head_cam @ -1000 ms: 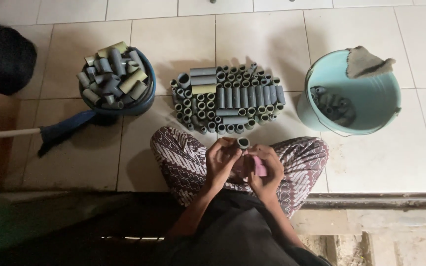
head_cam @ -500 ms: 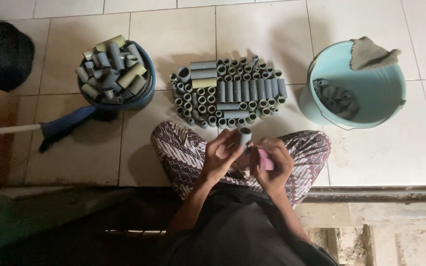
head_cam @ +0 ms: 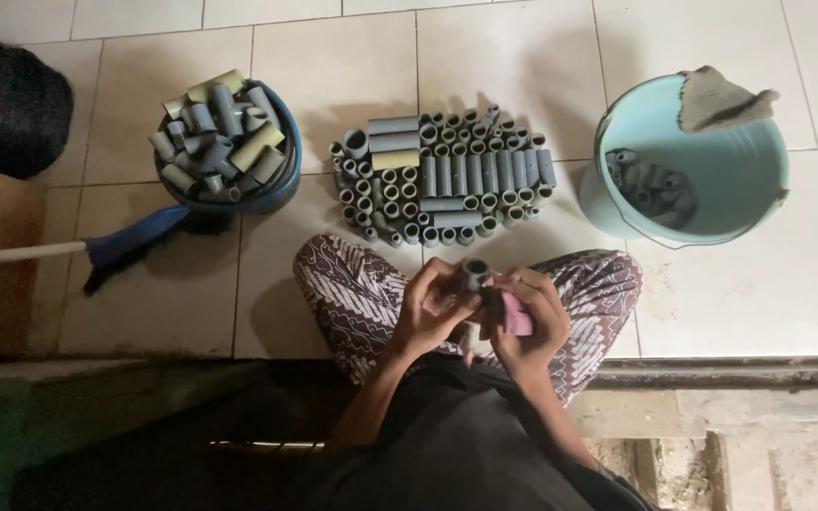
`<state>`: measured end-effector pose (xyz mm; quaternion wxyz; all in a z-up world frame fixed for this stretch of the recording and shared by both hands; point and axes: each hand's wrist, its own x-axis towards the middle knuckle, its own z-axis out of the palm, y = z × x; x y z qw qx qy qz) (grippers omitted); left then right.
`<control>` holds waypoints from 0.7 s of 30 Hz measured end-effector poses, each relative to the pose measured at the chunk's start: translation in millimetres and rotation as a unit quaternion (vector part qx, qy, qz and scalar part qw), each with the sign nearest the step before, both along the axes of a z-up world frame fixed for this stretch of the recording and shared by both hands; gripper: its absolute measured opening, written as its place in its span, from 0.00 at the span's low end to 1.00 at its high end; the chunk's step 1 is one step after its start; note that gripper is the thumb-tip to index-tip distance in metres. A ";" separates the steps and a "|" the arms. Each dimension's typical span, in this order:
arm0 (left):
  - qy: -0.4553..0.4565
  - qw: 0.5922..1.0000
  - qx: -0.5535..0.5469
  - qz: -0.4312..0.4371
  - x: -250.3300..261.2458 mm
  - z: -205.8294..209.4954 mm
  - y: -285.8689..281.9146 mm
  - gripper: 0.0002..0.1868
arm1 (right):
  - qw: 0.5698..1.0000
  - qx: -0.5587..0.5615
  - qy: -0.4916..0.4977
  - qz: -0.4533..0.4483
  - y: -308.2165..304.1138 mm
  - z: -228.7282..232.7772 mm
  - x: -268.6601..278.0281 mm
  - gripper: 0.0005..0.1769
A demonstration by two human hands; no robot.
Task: The person sits on a tiled floor and wipes small cylindrical pipe fittings with a pink cloth. They pick up fittings from a pile on the floor, wipe them, and place them into a light blue bucket. The process is repeated for multiple fittings.
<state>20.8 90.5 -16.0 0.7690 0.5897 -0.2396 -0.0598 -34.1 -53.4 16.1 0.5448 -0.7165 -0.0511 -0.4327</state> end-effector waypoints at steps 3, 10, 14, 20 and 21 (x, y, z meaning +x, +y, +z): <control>-0.002 1.000 -0.008 0.027 3.7 -16.2 5.5 0.18 | 1.000 -0.006 0.015 0.015 6.1 15.2 -1.9 0.14; -0.021 0.998 -0.050 0.043 1.9 4.1 -8.4 0.15 | 0.998 -0.004 -0.050 0.032 -2.7 -4.6 4.8 0.29; -0.035 0.997 -0.063 0.025 11.5 29.5 1.6 0.15 | 0.998 0.038 0.035 0.044 7.9 17.1 -5.9 0.11; -0.091 0.995 0.019 -0.022 20.1 24.8 19.7 0.20 | 0.996 0.043 0.076 0.021 -0.2 26.6 -4.0 0.04; -0.092 0.995 0.028 -0.033 23.0 33.4 22.1 0.19 | 0.993 0.060 0.097 0.016 0.8 30.2 -5.1 0.03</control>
